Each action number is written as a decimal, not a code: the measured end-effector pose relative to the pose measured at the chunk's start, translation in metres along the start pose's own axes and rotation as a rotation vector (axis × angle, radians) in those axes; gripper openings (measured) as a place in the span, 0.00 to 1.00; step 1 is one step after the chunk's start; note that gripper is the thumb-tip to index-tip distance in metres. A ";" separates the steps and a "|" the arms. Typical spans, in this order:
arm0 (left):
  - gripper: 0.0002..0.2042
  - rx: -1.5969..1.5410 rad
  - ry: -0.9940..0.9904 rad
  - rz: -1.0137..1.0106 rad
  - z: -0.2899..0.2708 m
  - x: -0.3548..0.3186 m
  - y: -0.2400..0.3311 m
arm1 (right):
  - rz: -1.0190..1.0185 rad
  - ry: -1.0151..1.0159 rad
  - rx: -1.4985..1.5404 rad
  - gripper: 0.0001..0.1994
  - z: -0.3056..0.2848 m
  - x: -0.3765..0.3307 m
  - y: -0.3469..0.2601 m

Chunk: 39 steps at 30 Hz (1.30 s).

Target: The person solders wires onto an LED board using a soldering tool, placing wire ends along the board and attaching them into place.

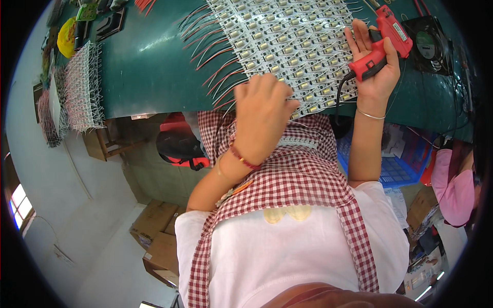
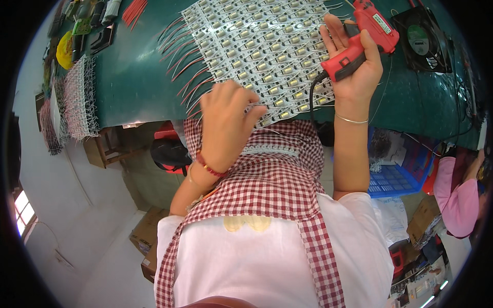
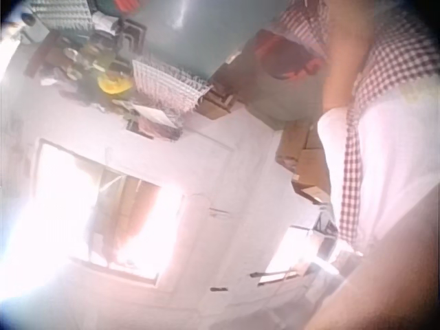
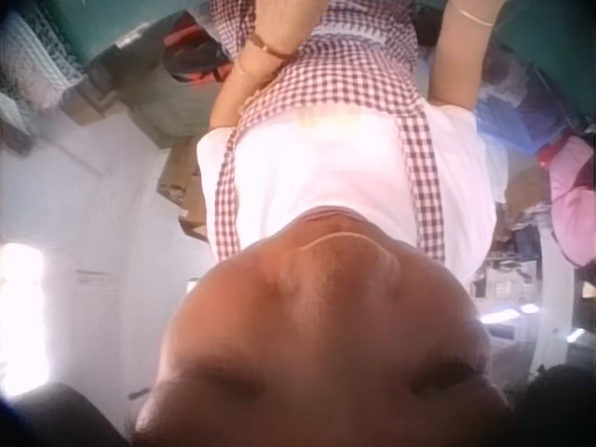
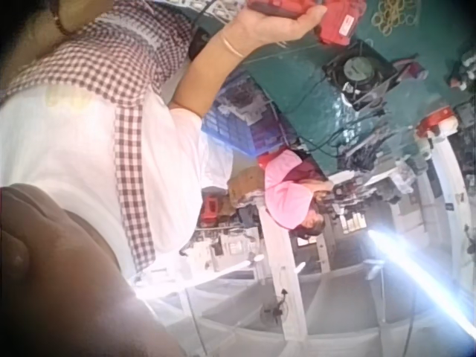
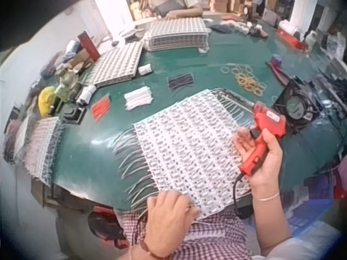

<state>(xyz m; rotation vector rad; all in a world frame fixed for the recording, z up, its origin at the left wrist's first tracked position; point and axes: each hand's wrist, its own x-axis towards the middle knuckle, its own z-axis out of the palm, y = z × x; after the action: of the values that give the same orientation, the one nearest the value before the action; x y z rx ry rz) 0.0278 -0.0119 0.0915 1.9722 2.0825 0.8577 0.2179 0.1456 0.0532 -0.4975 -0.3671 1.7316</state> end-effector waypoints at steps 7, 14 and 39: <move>0.08 -0.013 -0.151 0.010 0.009 0.006 0.006 | -0.017 0.037 0.024 0.17 0.002 -0.003 0.003; 0.08 0.144 0.024 -0.149 -0.005 -0.043 -0.013 | -0.013 0.014 0.019 0.16 0.000 -0.003 0.000; 0.08 0.091 0.051 -0.045 -0.002 -0.053 -0.002 | -0.012 0.087 0.015 0.12 -0.001 -0.009 0.009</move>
<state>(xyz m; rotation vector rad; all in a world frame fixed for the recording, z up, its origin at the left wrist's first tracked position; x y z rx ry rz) 0.0321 -0.0630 0.0774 1.9592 2.2235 0.8272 0.2124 0.1350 0.0492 -0.5566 -0.2942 1.6941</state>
